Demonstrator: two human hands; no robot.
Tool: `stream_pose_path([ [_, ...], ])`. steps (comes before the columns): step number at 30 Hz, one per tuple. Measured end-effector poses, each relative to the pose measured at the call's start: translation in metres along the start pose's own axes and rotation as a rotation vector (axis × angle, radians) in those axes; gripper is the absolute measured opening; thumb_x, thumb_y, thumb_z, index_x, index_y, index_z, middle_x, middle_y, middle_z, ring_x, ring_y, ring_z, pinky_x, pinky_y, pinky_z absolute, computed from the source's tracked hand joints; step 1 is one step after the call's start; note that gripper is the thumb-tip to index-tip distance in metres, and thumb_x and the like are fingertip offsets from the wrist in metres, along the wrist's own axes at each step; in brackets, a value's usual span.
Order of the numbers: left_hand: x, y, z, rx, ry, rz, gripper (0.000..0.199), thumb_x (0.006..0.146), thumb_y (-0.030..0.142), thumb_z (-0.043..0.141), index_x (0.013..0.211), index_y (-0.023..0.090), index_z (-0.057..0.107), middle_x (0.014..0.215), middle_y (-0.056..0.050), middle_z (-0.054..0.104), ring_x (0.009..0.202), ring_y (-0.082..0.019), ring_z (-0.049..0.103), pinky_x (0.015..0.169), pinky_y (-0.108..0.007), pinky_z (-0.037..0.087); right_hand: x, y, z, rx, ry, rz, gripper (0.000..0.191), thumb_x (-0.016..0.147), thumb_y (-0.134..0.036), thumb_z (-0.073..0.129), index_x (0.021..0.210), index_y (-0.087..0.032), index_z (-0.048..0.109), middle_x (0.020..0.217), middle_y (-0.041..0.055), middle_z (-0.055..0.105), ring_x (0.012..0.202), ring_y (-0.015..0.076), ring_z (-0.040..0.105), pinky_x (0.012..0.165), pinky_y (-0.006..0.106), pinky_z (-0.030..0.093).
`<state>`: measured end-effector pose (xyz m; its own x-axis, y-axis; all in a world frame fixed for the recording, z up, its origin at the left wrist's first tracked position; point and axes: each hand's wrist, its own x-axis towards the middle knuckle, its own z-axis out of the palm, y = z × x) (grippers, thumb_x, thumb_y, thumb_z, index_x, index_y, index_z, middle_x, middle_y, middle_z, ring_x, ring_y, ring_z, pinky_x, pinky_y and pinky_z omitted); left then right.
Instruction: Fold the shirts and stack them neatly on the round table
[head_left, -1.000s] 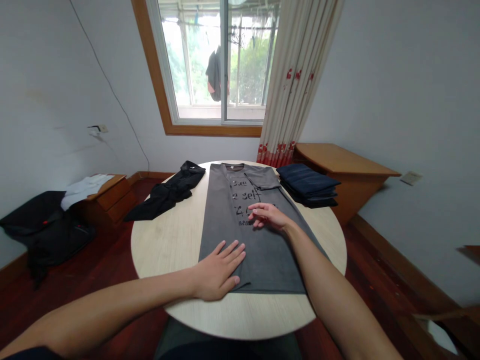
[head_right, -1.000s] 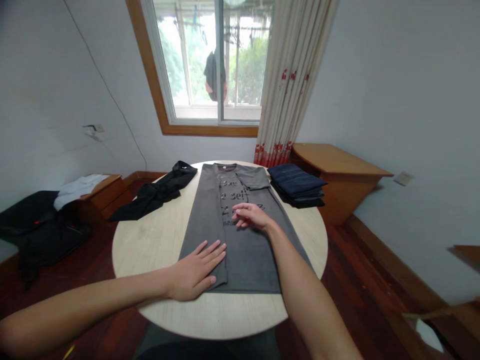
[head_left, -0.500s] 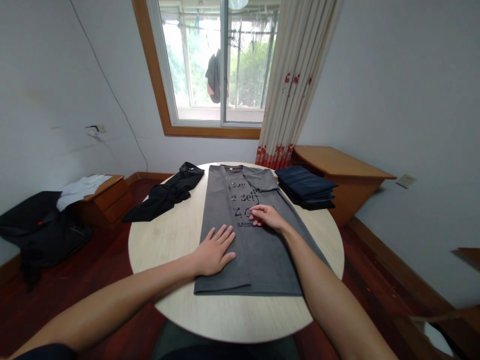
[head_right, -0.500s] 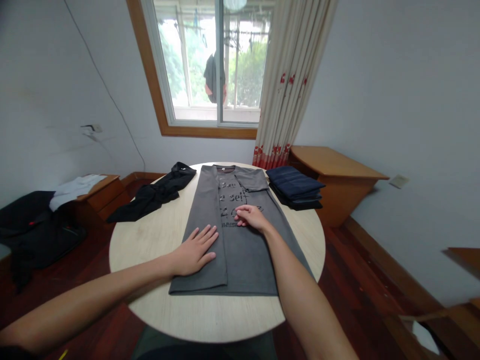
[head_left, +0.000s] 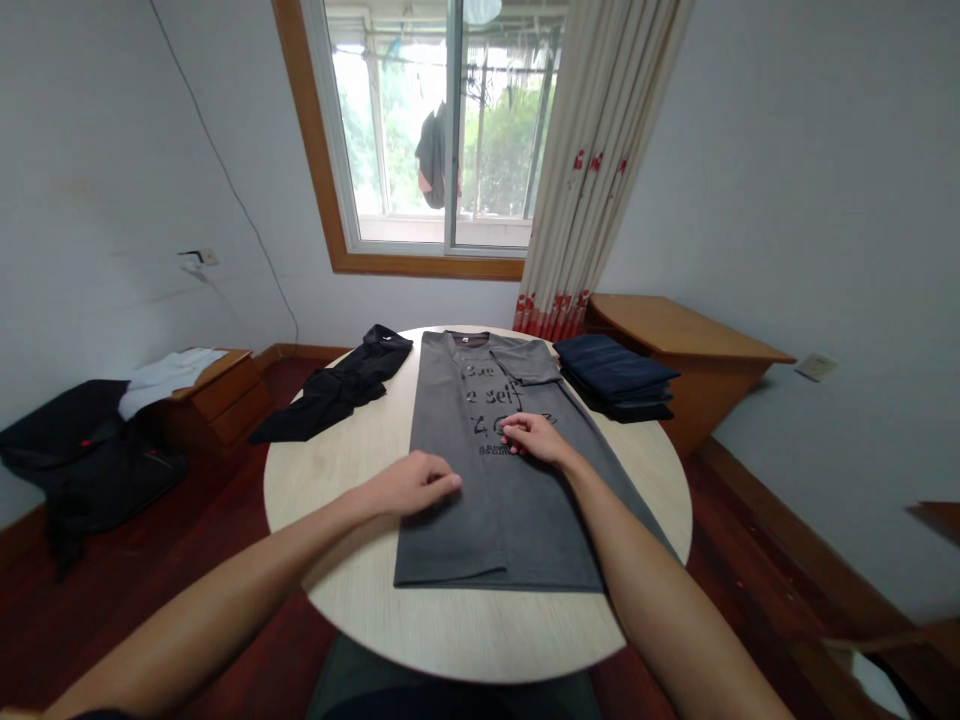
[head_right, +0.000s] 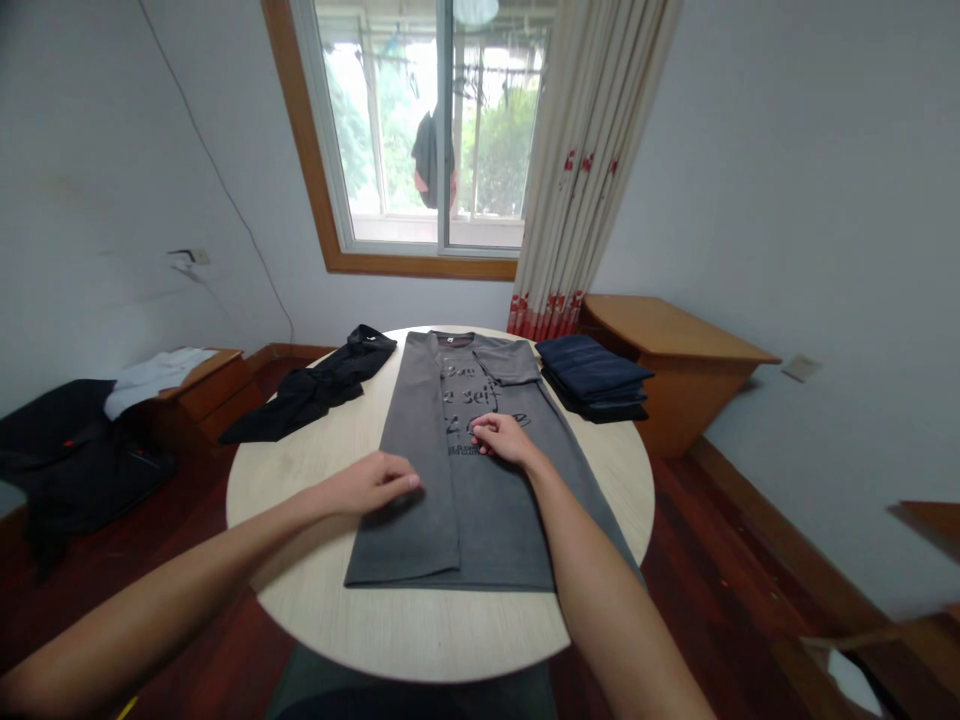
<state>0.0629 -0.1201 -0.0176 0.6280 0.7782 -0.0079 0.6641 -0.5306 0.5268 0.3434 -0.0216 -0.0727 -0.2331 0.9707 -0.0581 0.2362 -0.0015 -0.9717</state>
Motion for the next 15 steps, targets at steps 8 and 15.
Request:
stream_pose_path([
  [8, 0.043, -0.056, -0.018, 0.234, 0.219, -0.574, 0.049, 0.094, 0.051, 0.053, 0.127, 0.016, 0.065, 0.12, -0.015, 0.073, 0.108, -0.031, 0.069, 0.087, -0.035, 0.051, 0.005, 0.006, 0.005, -0.239, -0.002, -0.106, 0.022, 0.086, -0.022, 0.062, 0.104, -0.012, 0.071, 0.077, 0.0037, 0.071, 0.057, 0.0121, 0.059, 0.056, 0.023, 0.048],
  [15, 0.04, -0.068, 0.003, 0.096, 0.174, -0.428, 0.049, 0.09, 0.038, 0.06, 0.134, 0.019, 0.062, 0.132, -0.014, 0.068, 0.116, -0.03, 0.066, 0.095, -0.037, 0.05, -0.003, 0.0, 0.025, -0.619, 0.143, -0.223, 0.019, 0.087, -0.025, 0.062, 0.098, -0.019, 0.076, 0.093, 0.0056, 0.076, 0.08, 0.0191, 0.065, 0.077, 0.029, 0.048],
])
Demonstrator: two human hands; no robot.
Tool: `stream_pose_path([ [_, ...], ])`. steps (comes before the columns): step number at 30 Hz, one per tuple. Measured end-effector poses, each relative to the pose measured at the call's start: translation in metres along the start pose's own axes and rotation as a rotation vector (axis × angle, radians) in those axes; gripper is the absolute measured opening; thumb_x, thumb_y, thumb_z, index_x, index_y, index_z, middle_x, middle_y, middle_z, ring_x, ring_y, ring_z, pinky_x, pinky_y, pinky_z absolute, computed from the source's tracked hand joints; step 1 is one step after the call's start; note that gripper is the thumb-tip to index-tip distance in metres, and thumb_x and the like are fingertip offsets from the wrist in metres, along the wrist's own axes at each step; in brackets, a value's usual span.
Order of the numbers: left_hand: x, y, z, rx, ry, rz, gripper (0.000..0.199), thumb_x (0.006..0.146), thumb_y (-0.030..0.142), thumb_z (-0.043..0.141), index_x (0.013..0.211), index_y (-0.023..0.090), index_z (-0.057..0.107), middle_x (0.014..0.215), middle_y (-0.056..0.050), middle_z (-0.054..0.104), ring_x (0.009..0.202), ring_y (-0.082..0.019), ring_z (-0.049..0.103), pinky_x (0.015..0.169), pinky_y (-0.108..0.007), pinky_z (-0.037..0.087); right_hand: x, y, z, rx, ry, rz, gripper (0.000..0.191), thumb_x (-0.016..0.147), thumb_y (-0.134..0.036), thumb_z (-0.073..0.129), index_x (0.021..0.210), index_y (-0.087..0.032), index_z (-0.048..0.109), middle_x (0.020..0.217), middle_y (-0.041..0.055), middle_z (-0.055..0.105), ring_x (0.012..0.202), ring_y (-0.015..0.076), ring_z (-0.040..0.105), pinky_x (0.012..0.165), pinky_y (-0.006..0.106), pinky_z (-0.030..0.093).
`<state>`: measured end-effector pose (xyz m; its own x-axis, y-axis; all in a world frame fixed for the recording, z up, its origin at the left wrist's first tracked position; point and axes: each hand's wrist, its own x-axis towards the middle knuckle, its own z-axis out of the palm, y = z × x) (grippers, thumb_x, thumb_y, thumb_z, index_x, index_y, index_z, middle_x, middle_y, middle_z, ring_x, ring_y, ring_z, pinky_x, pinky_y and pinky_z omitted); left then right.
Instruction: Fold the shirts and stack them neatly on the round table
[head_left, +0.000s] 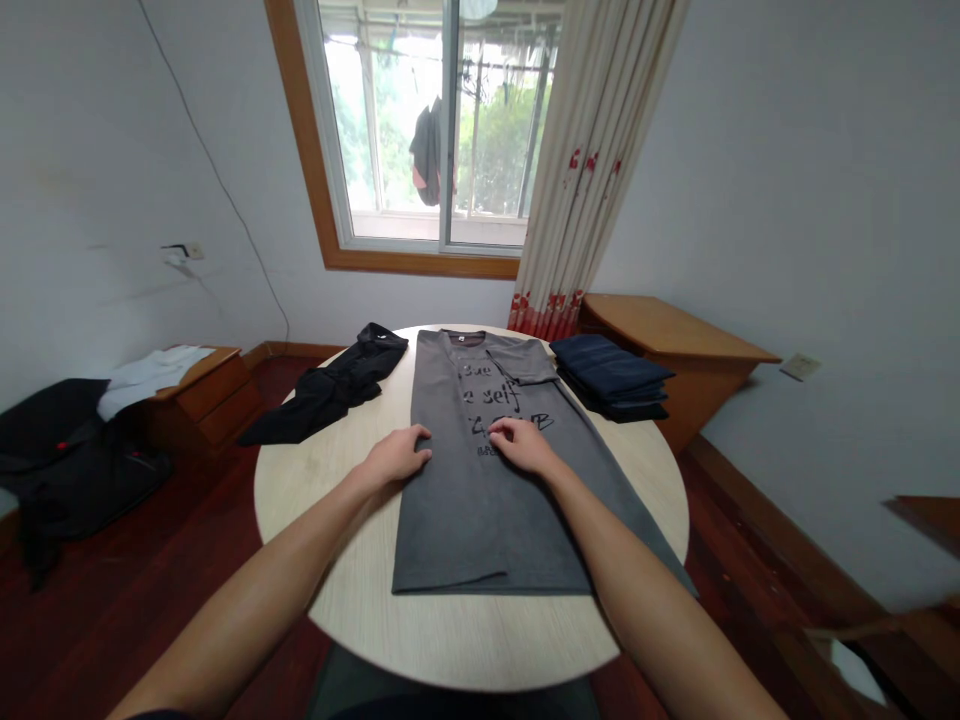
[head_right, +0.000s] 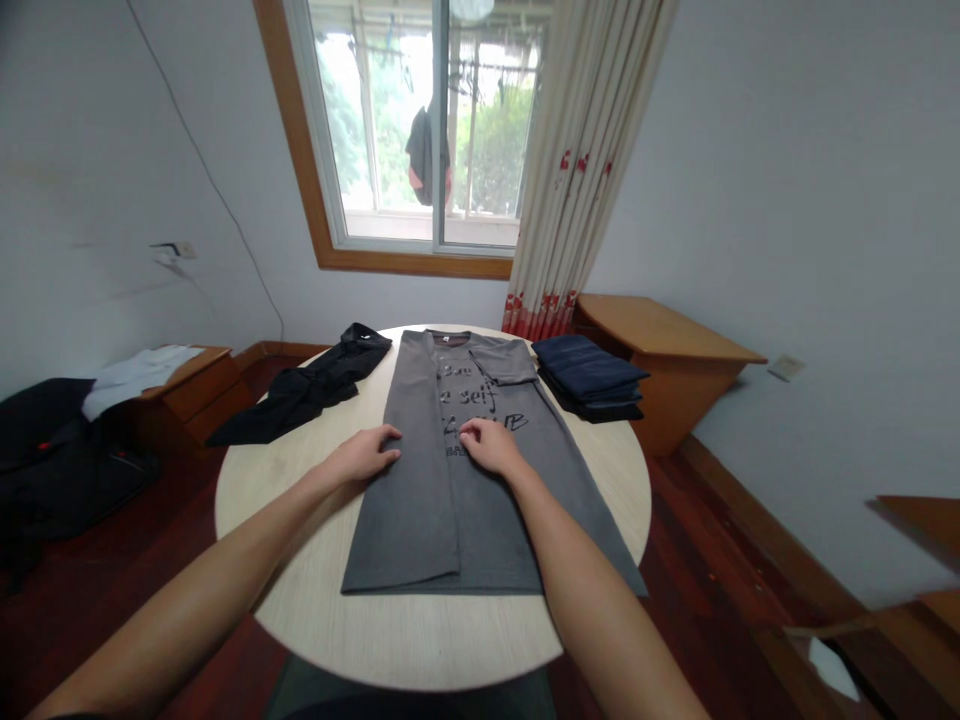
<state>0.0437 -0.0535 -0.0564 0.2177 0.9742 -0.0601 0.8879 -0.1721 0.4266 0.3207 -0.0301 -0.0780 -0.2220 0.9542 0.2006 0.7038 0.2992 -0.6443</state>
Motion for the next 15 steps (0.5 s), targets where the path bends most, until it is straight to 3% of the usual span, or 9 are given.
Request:
stream_pose_path([
  [4, 0.005, -0.015, -0.002, -0.149, -0.011, 0.01, 0.042, 0.085, 0.03, 0.065, 0.124, 0.017, 0.071, 0.122, -0.011, 0.073, 0.112, -0.029, 0.068, 0.096, -0.035, 0.05, -0.01, -0.015, 0.007, -0.09, 0.033, 0.018, 0.016, 0.087, -0.025, 0.064, 0.097, -0.022, 0.076, 0.098, 0.0061, 0.076, 0.086, 0.0211, 0.066, 0.079, 0.029, 0.048],
  [7, 0.005, -0.021, -0.01, -0.246, -0.044, 0.016, 0.041, 0.082, 0.027, 0.065, 0.12, 0.013, 0.073, 0.119, -0.01, 0.075, 0.108, -0.027, 0.07, 0.093, -0.031, 0.051, -0.018, -0.015, -0.004, -0.028, 0.017, 0.016, 0.016, 0.086, -0.025, 0.065, 0.098, -0.021, 0.076, 0.094, 0.0062, 0.075, 0.082, 0.0205, 0.066, 0.076, 0.029, 0.048],
  [10, -0.004, -0.016, -0.02, -0.212, -0.036, 0.008, 0.039, 0.086, 0.034, 0.064, 0.118, 0.016, 0.075, 0.11, -0.008, 0.077, 0.1, -0.026, 0.071, 0.088, -0.03, 0.052, -0.029, -0.001, -0.038, -0.144, 0.077, 0.125, 0.02, 0.087, -0.028, 0.065, 0.101, -0.019, 0.075, 0.095, 0.0108, 0.074, 0.086, 0.0244, 0.067, 0.078, 0.032, 0.049],
  [12, -0.011, -0.007, -0.024, -0.084, 0.048, -0.001, 0.038, 0.088, 0.044, 0.063, 0.115, 0.02, 0.075, 0.103, -0.008, 0.077, 0.099, -0.027, 0.07, 0.088, -0.032, 0.051, -0.038, 0.017, -0.066, -0.362, 0.171, 0.263, 0.028, 0.088, -0.031, 0.064, 0.109, -0.015, 0.074, 0.11, 0.0177, 0.071, 0.101, 0.0309, 0.066, 0.084, 0.037, 0.049],
  [15, -0.022, 0.012, -0.018, 0.108, 0.162, 0.155, 0.048, 0.09, 0.055, 0.062, 0.122, 0.021, 0.072, 0.115, -0.012, 0.071, 0.114, -0.031, 0.063, 0.098, -0.039, 0.048, -0.054, 0.047, -0.101, -0.552, 0.208, 0.498, 0.047, 0.087, -0.034, 0.066, 0.127, -0.01, 0.066, 0.127, 0.0252, 0.063, 0.115, 0.0367, 0.063, 0.09, 0.041, 0.049],
])
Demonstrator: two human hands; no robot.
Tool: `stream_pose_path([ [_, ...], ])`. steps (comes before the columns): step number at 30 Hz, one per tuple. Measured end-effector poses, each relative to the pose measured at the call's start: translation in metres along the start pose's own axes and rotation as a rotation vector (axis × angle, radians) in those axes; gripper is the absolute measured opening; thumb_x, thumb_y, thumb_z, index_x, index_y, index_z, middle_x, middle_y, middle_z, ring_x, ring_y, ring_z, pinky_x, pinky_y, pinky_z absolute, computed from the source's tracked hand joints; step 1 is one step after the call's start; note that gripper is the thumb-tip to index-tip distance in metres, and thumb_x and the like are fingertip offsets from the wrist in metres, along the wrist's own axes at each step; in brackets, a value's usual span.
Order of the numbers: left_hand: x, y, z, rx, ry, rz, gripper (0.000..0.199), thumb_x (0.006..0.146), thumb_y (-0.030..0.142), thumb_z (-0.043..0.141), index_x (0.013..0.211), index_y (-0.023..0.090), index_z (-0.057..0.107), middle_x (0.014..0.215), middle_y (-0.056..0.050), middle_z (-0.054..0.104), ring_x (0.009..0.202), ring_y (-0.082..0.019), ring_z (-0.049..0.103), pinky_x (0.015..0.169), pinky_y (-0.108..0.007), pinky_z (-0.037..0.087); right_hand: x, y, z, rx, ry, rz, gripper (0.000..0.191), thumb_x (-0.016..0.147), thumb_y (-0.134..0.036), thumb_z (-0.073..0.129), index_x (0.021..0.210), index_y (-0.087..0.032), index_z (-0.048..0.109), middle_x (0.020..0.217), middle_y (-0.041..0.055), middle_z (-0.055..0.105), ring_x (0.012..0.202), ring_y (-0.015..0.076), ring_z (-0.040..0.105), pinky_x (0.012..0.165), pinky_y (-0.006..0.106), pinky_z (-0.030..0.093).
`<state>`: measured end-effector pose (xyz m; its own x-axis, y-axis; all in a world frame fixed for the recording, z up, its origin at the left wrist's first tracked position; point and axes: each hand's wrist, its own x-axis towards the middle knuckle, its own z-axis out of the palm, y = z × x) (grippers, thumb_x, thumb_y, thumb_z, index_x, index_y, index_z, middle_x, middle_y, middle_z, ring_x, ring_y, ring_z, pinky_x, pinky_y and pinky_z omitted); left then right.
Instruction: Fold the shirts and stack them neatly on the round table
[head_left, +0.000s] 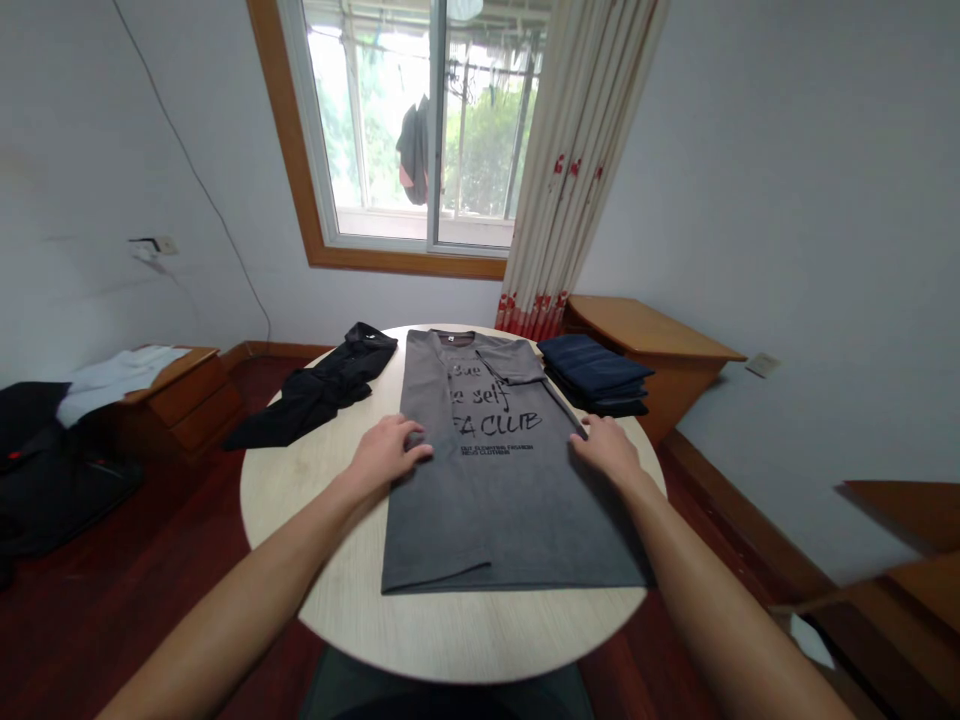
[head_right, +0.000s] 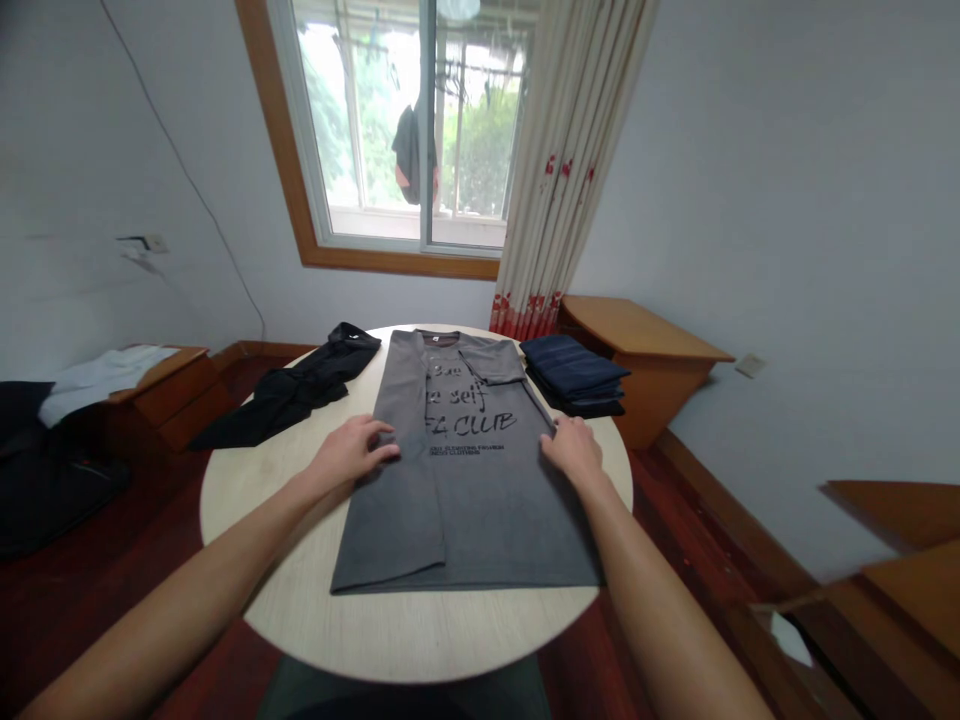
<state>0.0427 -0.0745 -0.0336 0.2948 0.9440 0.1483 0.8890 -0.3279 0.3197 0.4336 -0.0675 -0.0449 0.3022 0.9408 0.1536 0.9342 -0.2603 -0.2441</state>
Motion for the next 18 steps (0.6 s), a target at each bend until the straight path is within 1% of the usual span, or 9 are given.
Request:
stream_pose_path([
  [2, -0.006, 0.015, 0.009, 0.031, -0.025, 0.179, 0.06, 0.09, 0.059, 0.061, 0.136, 0.02, 0.063, 0.137, -0.016, 0.062, 0.13, -0.034, 0.053, 0.109, -0.045, 0.041, 0.003, 0.022, -0.001, -0.039, -0.062, 0.068, 0.051, 0.085, -0.035, 0.069, 0.128, -0.008, 0.064, 0.123, 0.0262, 0.065, 0.114, 0.0367, 0.065, 0.09, 0.041, 0.05],
  [4, -0.012, 0.029, 0.02, 0.036, -0.128, 0.314, 0.075, 0.091, 0.066, 0.056, 0.15, 0.02, 0.049, 0.157, -0.017, 0.044, 0.145, -0.036, 0.039, 0.119, -0.054, 0.028, 0.004, 0.034, 0.0, -0.009, -0.11, 0.084, 0.046, 0.081, -0.034, 0.072, 0.12, -0.008, 0.067, 0.115, 0.0238, 0.069, 0.109, 0.0348, 0.067, 0.087, 0.038, 0.051],
  [6, -0.021, 0.041, 0.03, 0.043, -0.253, 0.411, 0.083, 0.094, 0.071, 0.046, 0.158, 0.019, 0.036, 0.167, -0.017, 0.025, 0.154, -0.038, 0.021, 0.123, -0.061, 0.015, 0.003, 0.037, 0.0, 0.077, -0.163, 0.095, 0.037, 0.077, -0.03, 0.074, 0.108, -0.011, 0.07, 0.106, 0.0194, 0.072, 0.101, 0.0314, 0.069, 0.08, 0.034, 0.052],
  [8, -0.03, 0.051, 0.035, 0.034, -0.347, 0.507, 0.084, 0.096, 0.073, 0.037, 0.161, 0.019, 0.031, 0.169, -0.016, 0.016, 0.157, -0.038, 0.01, 0.123, -0.064, 0.008, 0.001, 0.037, -0.005, 0.202, -0.267, 0.13, 0.03, 0.074, -0.027, 0.075, 0.1, -0.013, 0.071, 0.098, 0.0155, 0.073, 0.089, 0.0273, 0.07, 0.068, 0.031, 0.052],
  [10, -0.039, 0.058, 0.036, -0.006, -0.401, 0.623, 0.082, 0.097, 0.073, 0.034, 0.161, 0.022, 0.03, 0.169, -0.013, 0.016, 0.157, -0.036, 0.006, 0.123, -0.063, 0.005, -0.001, 0.036, -0.013, 0.328, -0.385, 0.184, 0.03, 0.071, -0.024, 0.075, 0.098, -0.014, 0.07, 0.091, 0.0123, 0.072, 0.076, 0.0229, 0.068, 0.057, 0.028, 0.049],
  [12, -0.046, 0.061, 0.033, -0.057, -0.434, 0.728, 0.076, 0.099, 0.07, 0.034, 0.161, 0.027, 0.03, 0.169, -0.009, 0.017, 0.157, -0.033, 0.008, 0.125, -0.06, 0.004, -0.004, 0.035, -0.024, 0.418, -0.453, 0.207, 0.034, 0.069, -0.024, 0.075, 0.102, -0.015, 0.07, 0.081, 0.0085, 0.07, 0.063, 0.0181, 0.063, 0.049, 0.025, 0.044],
  [14, -0.05, 0.063, 0.03, -0.102, -0.451, 0.795, 0.069, 0.101, 0.064, 0.034, 0.161, 0.029, 0.031, 0.169, -0.007, 0.019, 0.157, -0.031, 0.011, 0.125, -0.059, 0.003, -0.005, 0.034, -0.036, 0.462, -0.491, 0.175, 0.037, 0.069, -0.023, 0.074, 0.105, -0.016, 0.071, 0.067, 0.0032, 0.064, 0.051, 0.0132, 0.054, 0.044, 0.022, 0.038],
  [16, -0.05, 0.064, 0.027, -0.143, -0.453, 0.826, 0.064, 0.102, 0.06, 0.038, 0.159, 0.03, 0.036, 0.168, -0.006, 0.024, 0.156, -0.032, 0.015, 0.125, -0.059, 0.005, -0.007, 0.027, -0.047, 0.49, -0.52, 0.112, 0.038, 0.069, -0.021, 0.072, 0.107, -0.016, 0.072, 0.057, -0.0007, 0.058, 0.044, 0.0104, 0.045, 0.04, 0.021, 0.032],
  [18, -0.045, 0.065, 0.025, -0.194, -0.445, 0.816, 0.057, 0.103, 0.054, 0.04, 0.154, 0.029, 0.045, 0.163, -0.006, 0.037, 0.153, -0.031, 0.027, 0.125, -0.057, 0.014, -0.012, 0.012, -0.055, 0.538, -0.512, 0.04, 0.04, 0.069, -0.019, 0.069, 0.109, -0.015, 0.073, 0.057, -0.0006, 0.059, 0.043, 0.0105, 0.045, 0.04, 0.021, 0.031],
])
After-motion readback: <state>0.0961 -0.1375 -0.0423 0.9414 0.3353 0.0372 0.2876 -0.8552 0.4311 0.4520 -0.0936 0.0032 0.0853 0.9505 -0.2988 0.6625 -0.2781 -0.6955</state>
